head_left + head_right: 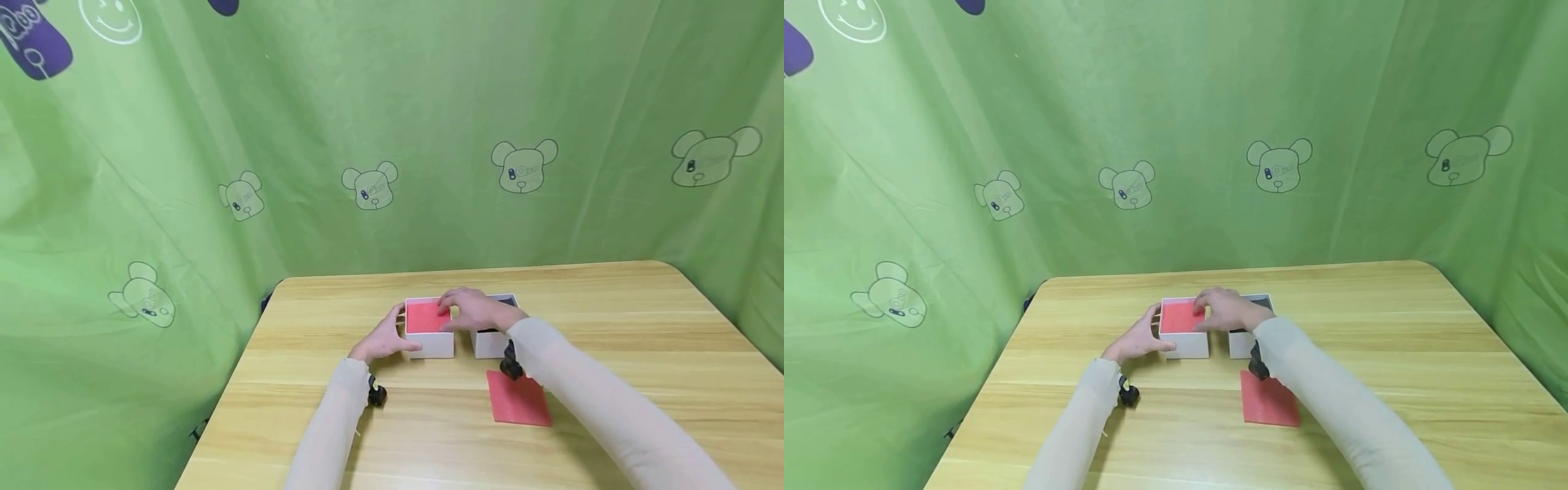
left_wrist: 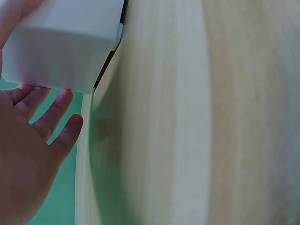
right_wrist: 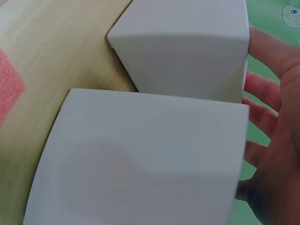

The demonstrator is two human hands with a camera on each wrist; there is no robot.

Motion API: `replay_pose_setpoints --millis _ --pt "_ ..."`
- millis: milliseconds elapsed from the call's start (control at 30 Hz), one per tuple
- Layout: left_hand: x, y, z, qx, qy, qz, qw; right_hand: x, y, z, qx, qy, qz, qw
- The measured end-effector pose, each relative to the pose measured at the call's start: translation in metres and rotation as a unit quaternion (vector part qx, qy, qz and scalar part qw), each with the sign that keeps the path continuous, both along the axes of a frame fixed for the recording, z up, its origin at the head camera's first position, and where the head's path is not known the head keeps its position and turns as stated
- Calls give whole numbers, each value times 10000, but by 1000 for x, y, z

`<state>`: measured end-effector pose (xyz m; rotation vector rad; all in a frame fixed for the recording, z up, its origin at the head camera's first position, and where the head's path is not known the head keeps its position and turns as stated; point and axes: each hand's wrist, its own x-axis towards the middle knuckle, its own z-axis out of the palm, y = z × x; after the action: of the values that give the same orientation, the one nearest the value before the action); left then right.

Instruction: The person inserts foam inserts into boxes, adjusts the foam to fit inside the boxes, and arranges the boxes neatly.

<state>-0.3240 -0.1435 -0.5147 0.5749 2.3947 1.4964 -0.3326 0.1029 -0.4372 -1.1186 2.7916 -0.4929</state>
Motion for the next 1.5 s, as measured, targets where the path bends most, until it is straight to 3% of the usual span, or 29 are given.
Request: replay_pose_setpoints --millis 233,800,1100,1500 --pt "1 2 0 30 32 0 10000 4 3 7 -129 -62 -233 9996" --pt "4 4 0 -37 1 35 10000 6 -2 4 -28 72 -373 9993" --pt "6 3 3 -14 -33 29 10000 11 9 6 -553 -153 -376 9976" --pt "4 1 5 -29 13 -11 10000 45 52 32 -825 681 68 9942"
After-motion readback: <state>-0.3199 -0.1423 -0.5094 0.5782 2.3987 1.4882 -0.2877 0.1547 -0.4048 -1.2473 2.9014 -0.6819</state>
